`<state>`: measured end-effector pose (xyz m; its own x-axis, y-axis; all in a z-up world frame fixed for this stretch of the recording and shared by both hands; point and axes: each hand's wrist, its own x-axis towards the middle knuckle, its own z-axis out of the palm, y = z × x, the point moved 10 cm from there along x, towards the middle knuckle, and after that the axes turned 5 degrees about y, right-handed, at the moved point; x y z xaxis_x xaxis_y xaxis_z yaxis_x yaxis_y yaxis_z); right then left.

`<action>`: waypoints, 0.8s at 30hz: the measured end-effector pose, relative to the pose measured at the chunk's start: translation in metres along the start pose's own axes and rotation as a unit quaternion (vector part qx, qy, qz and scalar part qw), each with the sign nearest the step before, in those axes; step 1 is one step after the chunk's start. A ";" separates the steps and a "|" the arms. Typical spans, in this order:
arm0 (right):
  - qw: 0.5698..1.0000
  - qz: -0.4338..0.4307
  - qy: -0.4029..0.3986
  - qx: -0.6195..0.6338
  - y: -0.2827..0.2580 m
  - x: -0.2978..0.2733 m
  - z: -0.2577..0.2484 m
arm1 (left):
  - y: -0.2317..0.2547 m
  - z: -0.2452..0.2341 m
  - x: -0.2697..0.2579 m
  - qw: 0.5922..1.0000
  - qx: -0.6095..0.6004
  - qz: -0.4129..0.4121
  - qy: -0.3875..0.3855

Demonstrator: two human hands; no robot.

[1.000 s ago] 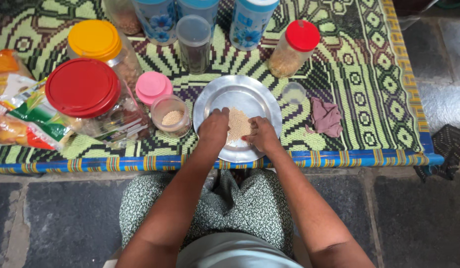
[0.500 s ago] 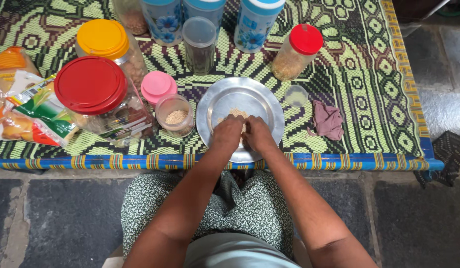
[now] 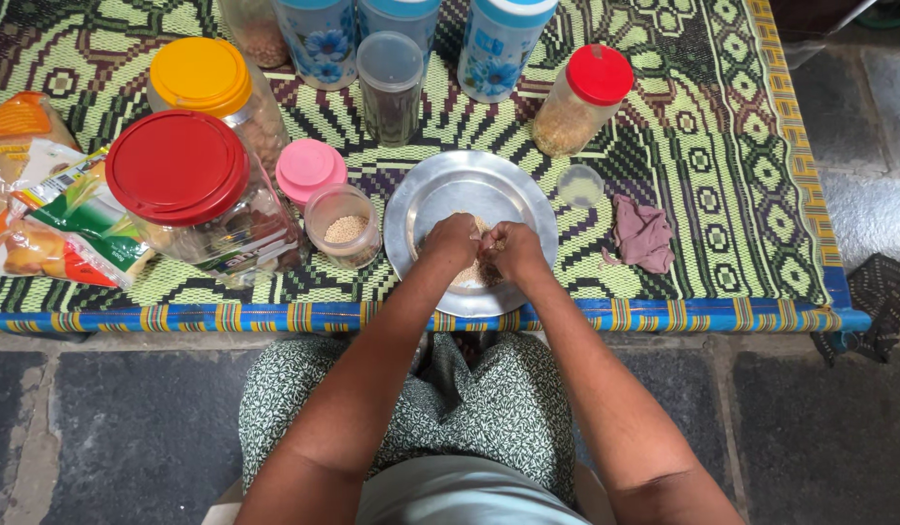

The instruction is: The person sits on the floor and sorts small grains on a metal plate by hand, picking out debris and transferring the grains into a plastic container. The person repeatedly scoops grains from the plate and places them into the container.

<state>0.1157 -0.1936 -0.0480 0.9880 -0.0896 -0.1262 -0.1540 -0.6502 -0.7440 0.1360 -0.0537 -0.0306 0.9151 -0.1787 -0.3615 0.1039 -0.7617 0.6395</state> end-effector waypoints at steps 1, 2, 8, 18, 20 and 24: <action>1.000 0.028 -0.008 0.001 0.003 0.000 0.000 | -0.001 0.002 0.001 1.000 0.010 -0.009 -0.005; 0.998 0.056 -0.016 0.002 0.006 0.000 -0.001 | -0.003 0.004 0.003 1.000 0.020 -0.019 -0.011; 0.978 0.120 -0.073 0.154 0.007 -0.002 0.007 | -0.016 0.013 0.011 1.000 0.009 -0.027 -0.010; 0.988 0.104 -0.074 0.087 -0.016 -0.008 -0.013 | 0.003 0.002 0.000 0.998 0.037 0.013 -0.039; 0.989 0.083 -0.076 0.095 -0.040 -0.003 -0.020 | 0.009 -0.016 0.000 0.998 0.043 0.022 -0.040; 0.989 0.017 -0.091 0.115 -0.106 0.003 -0.034 | 0.028 -0.074 -0.007 0.990 0.087 0.111 -0.017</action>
<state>0.1354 -0.1503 0.0526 0.9661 0.0428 -0.2545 -0.2074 -0.4576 -0.8646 0.1611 -0.0272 0.0399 0.8939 -0.3723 -0.2497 -0.1700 -0.7970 0.5796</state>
